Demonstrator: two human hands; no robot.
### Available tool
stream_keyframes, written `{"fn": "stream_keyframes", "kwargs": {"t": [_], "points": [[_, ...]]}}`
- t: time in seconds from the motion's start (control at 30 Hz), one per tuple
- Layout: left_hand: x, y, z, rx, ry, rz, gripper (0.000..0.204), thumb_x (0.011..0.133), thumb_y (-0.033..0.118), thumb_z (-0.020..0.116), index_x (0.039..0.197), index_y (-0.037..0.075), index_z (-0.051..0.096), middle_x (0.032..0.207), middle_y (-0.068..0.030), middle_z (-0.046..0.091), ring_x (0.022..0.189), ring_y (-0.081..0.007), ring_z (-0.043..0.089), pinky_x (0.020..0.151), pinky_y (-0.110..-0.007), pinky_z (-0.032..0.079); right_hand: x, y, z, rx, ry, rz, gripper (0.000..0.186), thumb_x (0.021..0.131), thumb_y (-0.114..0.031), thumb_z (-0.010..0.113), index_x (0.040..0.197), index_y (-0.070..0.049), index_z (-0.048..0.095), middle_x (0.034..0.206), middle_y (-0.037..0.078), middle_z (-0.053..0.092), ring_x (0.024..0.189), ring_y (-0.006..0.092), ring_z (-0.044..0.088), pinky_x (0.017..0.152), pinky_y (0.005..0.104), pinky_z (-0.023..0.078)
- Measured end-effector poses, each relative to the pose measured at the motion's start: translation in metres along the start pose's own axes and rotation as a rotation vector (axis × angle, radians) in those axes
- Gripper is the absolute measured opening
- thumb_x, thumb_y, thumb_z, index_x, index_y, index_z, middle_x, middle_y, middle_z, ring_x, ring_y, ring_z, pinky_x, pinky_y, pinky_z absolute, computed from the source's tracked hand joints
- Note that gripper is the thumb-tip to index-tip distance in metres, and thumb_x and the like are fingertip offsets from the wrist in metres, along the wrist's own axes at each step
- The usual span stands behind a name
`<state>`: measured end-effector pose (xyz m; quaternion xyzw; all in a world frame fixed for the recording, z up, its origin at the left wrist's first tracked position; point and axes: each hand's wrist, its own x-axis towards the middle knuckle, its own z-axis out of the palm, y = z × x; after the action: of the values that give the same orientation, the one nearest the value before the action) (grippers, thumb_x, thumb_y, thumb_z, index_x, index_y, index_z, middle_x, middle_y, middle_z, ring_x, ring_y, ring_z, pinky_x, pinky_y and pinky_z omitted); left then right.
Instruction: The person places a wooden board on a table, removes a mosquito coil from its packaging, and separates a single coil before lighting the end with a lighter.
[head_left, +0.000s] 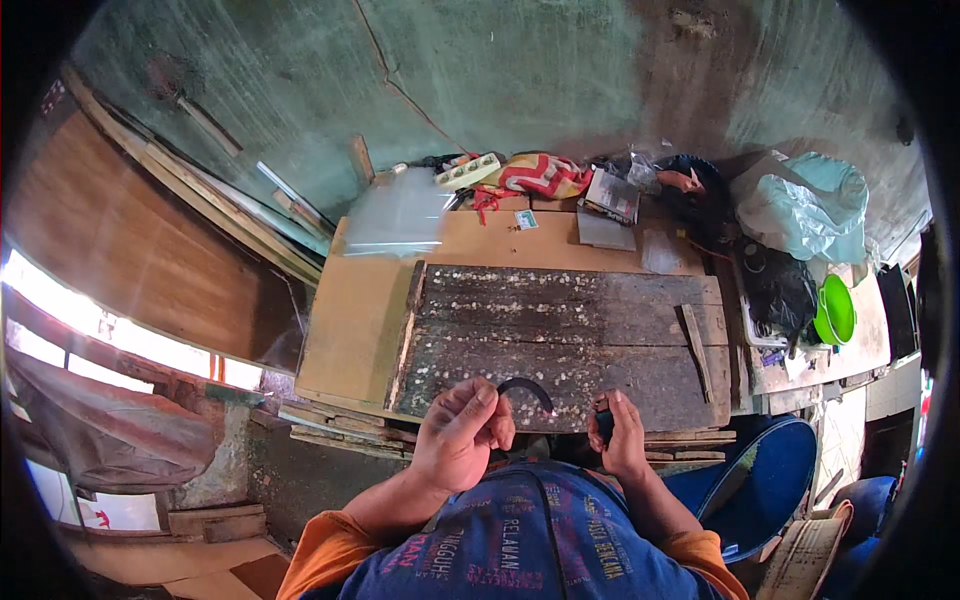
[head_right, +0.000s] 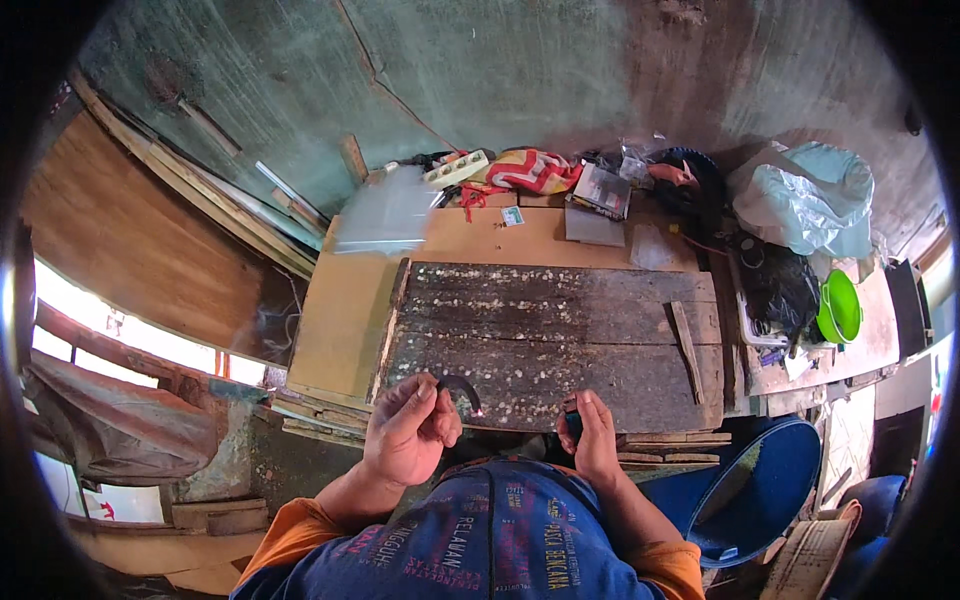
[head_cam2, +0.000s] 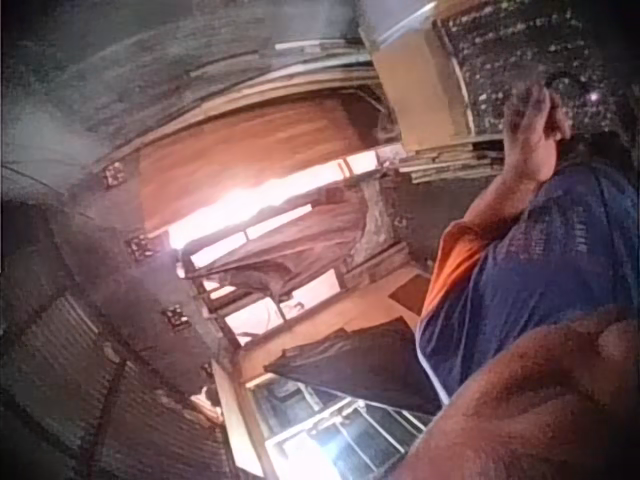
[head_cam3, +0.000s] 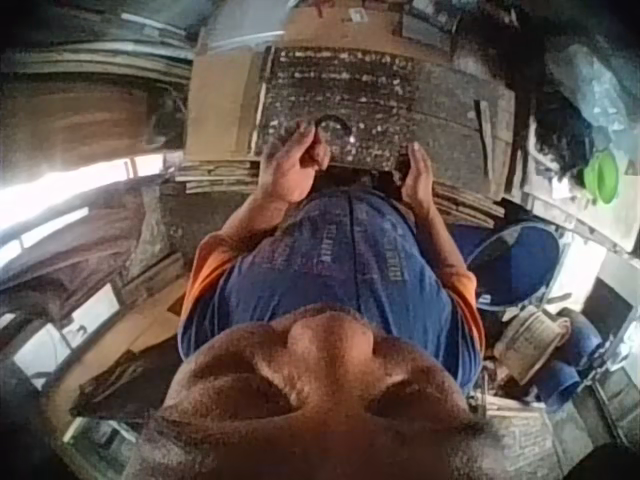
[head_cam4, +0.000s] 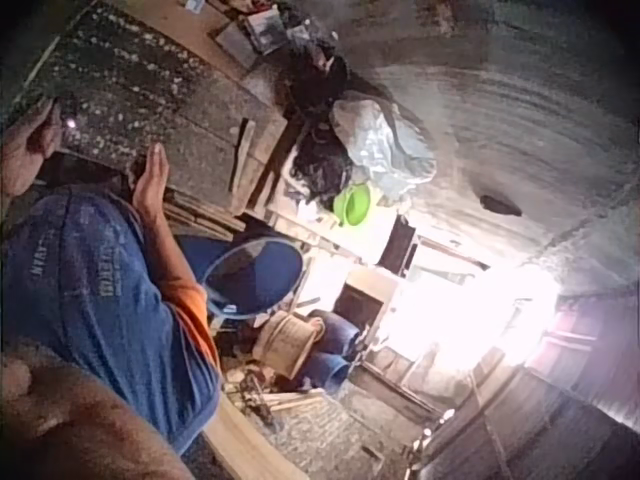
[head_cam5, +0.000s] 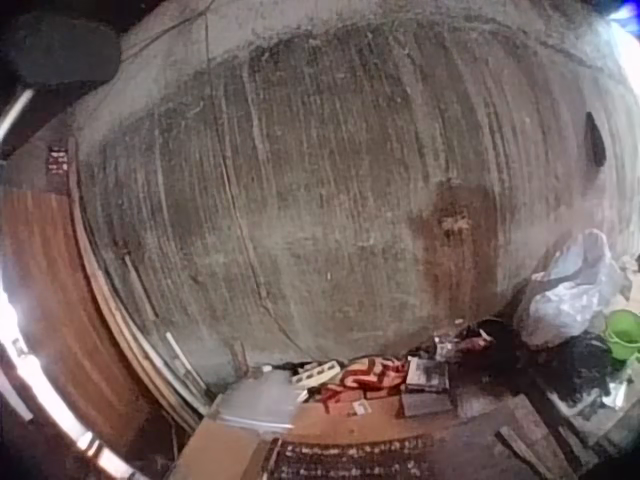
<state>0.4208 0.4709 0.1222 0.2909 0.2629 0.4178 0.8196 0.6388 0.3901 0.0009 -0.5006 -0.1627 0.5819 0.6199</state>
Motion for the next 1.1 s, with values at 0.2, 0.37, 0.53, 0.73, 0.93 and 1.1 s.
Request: {"fn": "stream_keyframes", "kwargs": {"t": [0.2,0.37,0.53,0.73,0.93,1.1], "points": [[0.007,-0.014,-0.008,0.093,-0.022,0.046,0.013,0.097,0.019,0.051,0.090,0.009,0.056,0.072,-0.0036,0.057,0.060,-0.0129,0.052,0.055,-0.028,0.042,-0.013,-0.013,0.014,-0.025,-0.026,0.058,0.029,0.097,-0.034,0.048,0.088,-0.007,0.055,0.064,0.001,0.048,0.047,0.0072,0.042,0.041,0.0207,0.027],[0.014,-0.026,-0.012,0.563,0.038,0.282,0.021,0.097,0.024,0.052,0.088,0.005,0.055,0.067,-0.0036,0.056,0.058,-0.0107,0.053,0.053,-0.023,0.039,-0.012,-0.041,0.037,-0.034,-0.265,0.013,0.025,0.096,-0.028,0.049,0.085,-0.006,0.055,0.063,-0.003,0.040,0.050,0.0070,0.041,0.043,0.0219,0.028],[0.014,-0.038,-0.011,0.631,0.054,0.292,0.023,0.097,0.020,0.052,0.086,0.001,0.058,0.067,-0.0031,0.061,0.061,-0.0067,0.056,0.055,-0.021,0.041,-0.004,-0.044,0.052,-0.006,-0.322,-0.043,0.025,0.096,-0.025,0.044,0.088,-0.005,0.056,0.066,0.002,0.053,0.050,0.0081,0.045,0.045,0.0227,0.032],[0.014,-0.044,-0.019,0.703,0.068,0.307,0.025,0.097,0.021,0.052,0.086,0.000,0.059,0.066,-0.0033,0.061,0.061,-0.0063,0.056,0.055,-0.020,0.042,-0.007,-0.042,0.050,0.019,-0.383,0.054,0.022,0.096,-0.027,0.041,0.096,-0.007,0.052,0.062,0.005,0.054,0.049,0.0073,0.044,0.046,0.0218,0.031],[0.013,-0.043,-0.020,0.705,0.049,0.308,0.025,0.097,0.021,0.052,0.086,-0.001,0.059,0.066,-0.0035,0.061,0.061,-0.0061,0.056,0.055,-0.020,0.042,-0.008,-0.042,0.052,0.060,-0.387,0.037,0.024,0.097,-0.028,0.039,0.096,-0.007,0.051,0.061,0.006,0.053,0.048,0.0070,0.039,0.046,0.0206,0.028],[0.012,-0.045,-0.020,0.630,0.061,0.285,0.025,0.097,0.021,0.052,0.086,0.000,0.058,0.066,-0.0038,0.060,0.061,-0.0069,0.056,0.057,-0.021,0.042,-0.010,-0.040,0.051,0.044,-0.392,0.019,0.025,0.097,-0.028,0.038,0.096,-0.006,0.051,0.061,0.005,0.052,0.049,0.0063,0.041,0.045,0.0201,0.028]]}}
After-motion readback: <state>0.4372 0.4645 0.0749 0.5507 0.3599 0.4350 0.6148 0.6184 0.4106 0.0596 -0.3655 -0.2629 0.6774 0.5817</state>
